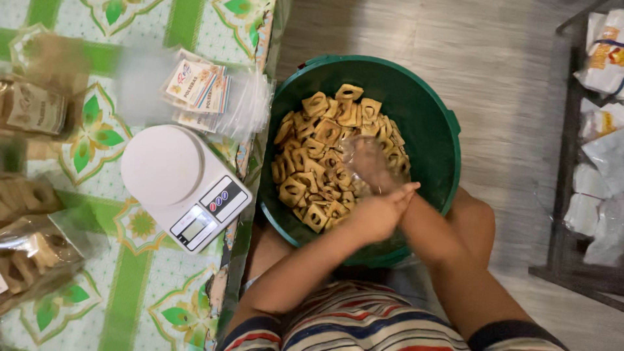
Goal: The person scoops square crackers from a green bucket into clear plastic bags, weighs the filled bags on a digital scale, and places them on a table. They repeat this process, filling multiple bags and arranging them alongside previously packed items.
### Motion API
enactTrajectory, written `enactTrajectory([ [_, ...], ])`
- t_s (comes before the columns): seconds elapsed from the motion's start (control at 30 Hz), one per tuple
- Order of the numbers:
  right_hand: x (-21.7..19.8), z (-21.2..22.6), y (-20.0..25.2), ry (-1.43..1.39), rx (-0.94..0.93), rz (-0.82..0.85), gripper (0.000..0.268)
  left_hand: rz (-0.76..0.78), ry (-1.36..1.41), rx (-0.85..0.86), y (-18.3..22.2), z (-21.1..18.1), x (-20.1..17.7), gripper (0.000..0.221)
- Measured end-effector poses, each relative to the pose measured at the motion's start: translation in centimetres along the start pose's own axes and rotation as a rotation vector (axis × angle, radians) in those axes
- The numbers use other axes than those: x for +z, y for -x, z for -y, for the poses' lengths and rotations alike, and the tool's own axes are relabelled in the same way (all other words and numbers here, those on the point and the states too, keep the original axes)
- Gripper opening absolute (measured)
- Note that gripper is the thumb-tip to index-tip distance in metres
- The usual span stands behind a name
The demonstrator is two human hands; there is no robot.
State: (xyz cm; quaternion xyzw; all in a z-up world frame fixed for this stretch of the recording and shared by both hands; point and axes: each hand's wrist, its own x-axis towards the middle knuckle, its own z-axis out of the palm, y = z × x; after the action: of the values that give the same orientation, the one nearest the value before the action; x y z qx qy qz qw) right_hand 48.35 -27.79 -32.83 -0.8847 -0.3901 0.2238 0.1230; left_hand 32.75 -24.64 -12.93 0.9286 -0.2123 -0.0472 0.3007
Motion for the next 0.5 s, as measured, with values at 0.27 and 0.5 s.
enactTrajectory([
  [0.27, -7.4, 1.1, 13.5, -0.522, -0.362, 0.198, 0.111, 0.009, 0.633, -0.19, 2.7, 13.8, -3.9, 0.107],
  [0.5, -12.0, -2.2, 21.8, -0.937, -0.037, 0.519, 0.071, -0.566, 0.529, -0.441, 3.5, 18.7, 0.6, 0.042],
])
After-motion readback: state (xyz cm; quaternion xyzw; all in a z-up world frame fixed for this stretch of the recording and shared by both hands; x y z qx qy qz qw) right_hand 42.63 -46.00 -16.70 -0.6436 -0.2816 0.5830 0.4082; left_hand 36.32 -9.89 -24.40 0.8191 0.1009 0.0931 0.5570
